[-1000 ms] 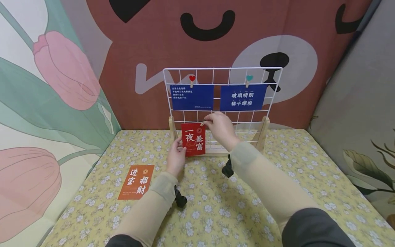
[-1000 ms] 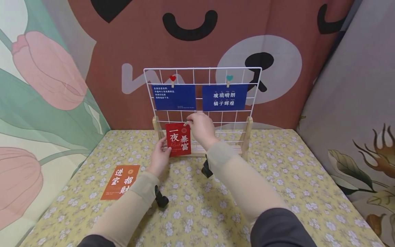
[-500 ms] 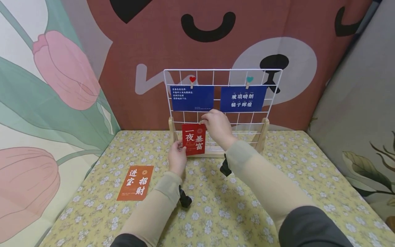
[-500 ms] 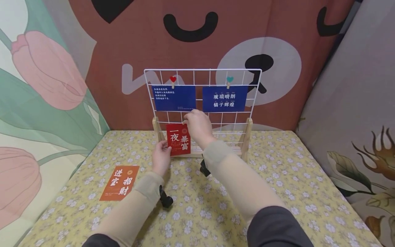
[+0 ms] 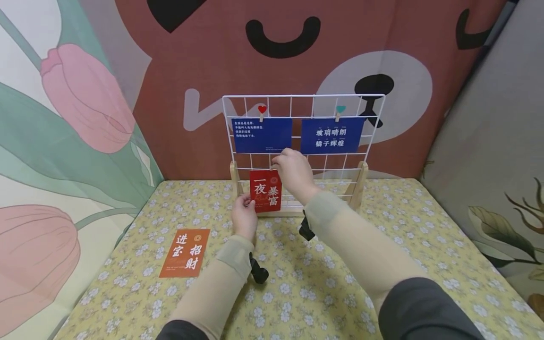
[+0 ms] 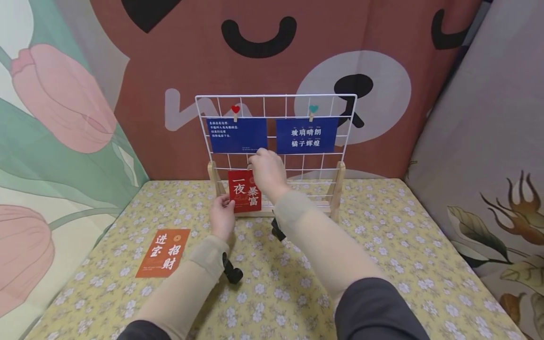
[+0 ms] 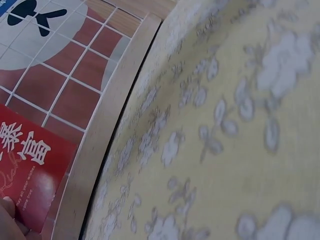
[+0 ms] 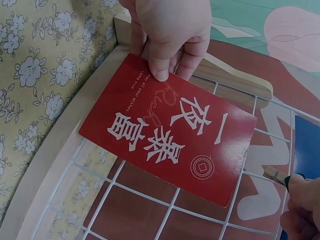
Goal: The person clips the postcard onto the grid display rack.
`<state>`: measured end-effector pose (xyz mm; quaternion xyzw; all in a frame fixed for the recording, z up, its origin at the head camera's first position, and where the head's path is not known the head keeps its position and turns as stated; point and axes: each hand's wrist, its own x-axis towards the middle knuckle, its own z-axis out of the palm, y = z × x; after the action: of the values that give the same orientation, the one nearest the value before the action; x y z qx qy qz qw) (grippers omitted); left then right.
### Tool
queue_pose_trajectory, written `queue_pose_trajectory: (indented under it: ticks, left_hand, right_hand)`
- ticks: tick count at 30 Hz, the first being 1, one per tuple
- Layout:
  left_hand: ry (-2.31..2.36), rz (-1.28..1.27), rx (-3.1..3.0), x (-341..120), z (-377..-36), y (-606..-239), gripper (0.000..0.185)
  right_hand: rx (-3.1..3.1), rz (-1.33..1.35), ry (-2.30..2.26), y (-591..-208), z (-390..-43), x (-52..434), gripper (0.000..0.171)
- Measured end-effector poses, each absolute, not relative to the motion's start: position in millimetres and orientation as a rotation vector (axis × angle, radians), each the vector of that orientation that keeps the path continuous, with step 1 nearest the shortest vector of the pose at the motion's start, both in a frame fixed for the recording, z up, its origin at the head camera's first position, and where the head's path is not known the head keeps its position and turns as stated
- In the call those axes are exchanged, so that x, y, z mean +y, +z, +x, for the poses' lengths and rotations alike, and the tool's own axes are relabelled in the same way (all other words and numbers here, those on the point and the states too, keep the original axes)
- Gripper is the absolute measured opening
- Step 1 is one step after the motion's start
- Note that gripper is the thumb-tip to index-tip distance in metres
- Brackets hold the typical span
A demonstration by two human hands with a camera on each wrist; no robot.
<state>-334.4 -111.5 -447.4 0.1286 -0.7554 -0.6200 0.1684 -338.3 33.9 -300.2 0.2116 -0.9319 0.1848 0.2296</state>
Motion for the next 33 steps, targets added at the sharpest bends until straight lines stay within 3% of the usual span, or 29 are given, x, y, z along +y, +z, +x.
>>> queue_pose_trajectory:
  ticks: [14, 33]
  left_hand:
    - [-1.929, 0.55, -1.966, -97, -333, -446, 0.026]
    - [-2.104, 0.578, -1.713, -85, -337, -442, 0.024]
  right_hand:
    - [-2.591, 0.588, 0.293, -301, -344, 28, 0.015]
    - [-2.528, 0.673, 0.19, -305, -352, 18, 0.016]
